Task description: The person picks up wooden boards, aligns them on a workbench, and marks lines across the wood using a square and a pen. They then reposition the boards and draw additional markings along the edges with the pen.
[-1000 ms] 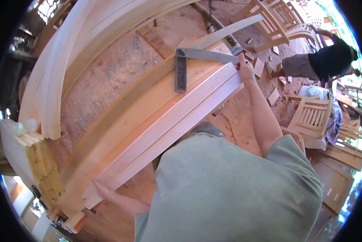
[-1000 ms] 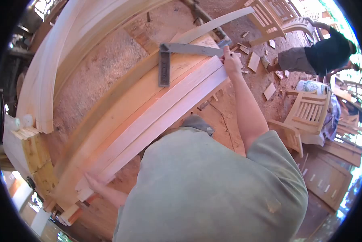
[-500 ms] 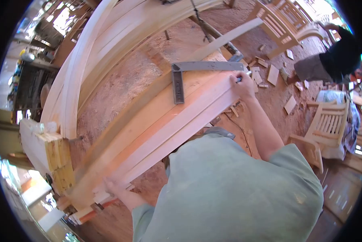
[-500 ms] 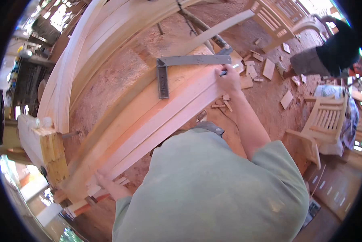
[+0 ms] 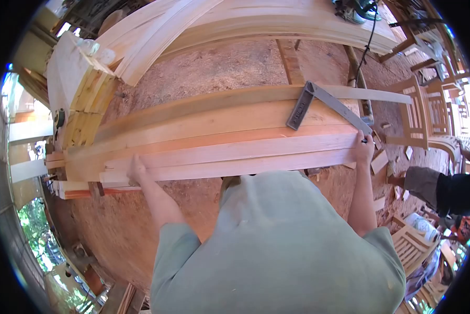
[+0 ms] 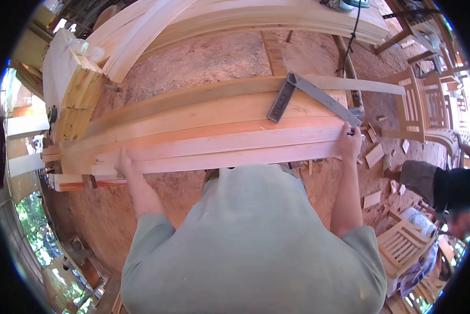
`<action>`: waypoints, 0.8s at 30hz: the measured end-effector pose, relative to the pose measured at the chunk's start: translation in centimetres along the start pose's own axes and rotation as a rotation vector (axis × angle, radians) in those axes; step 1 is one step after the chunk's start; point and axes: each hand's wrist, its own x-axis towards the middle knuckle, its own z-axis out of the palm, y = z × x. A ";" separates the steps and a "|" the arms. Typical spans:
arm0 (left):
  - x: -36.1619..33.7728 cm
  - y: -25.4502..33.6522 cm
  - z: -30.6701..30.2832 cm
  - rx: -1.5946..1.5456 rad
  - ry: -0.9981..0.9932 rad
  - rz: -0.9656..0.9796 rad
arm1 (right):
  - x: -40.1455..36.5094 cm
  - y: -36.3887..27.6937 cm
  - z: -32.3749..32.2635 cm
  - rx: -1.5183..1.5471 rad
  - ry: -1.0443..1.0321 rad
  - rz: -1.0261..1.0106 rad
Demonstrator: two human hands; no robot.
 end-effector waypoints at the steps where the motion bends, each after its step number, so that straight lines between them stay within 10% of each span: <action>1: 2.0 -0.7 0.7 0.129 -0.073 0.112 | 0.5 0.0 0.2 0.005 -0.004 -0.009; 3: 1.7 -0.3 1.6 0.251 -0.145 0.226 | 1.5 -1.7 -1.2 -0.005 -0.062 -0.036; 5: -2.7 0.1 3.4 0.545 0.572 0.222 | 2.4 -4.0 0.0 0.045 -0.036 -0.097; 6: -3.2 0.4 3.5 0.535 0.570 0.227 | 3.0 -5.0 0.9 0.050 -0.039 -0.228; 10: -8.2 2.0 5.7 0.103 -0.288 1.036 | 3.4 -8.9 2.3 -0.146 -0.180 -0.344; 16: -18.2 4.1 13.2 0.249 -0.471 1.579 | 3.5 -9.2 3.7 -0.269 -0.295 -0.405; 24: -21.0 6.3 16.3 0.127 -0.680 1.684 | 3.4 -9.4 3.4 -0.080 -0.207 -0.771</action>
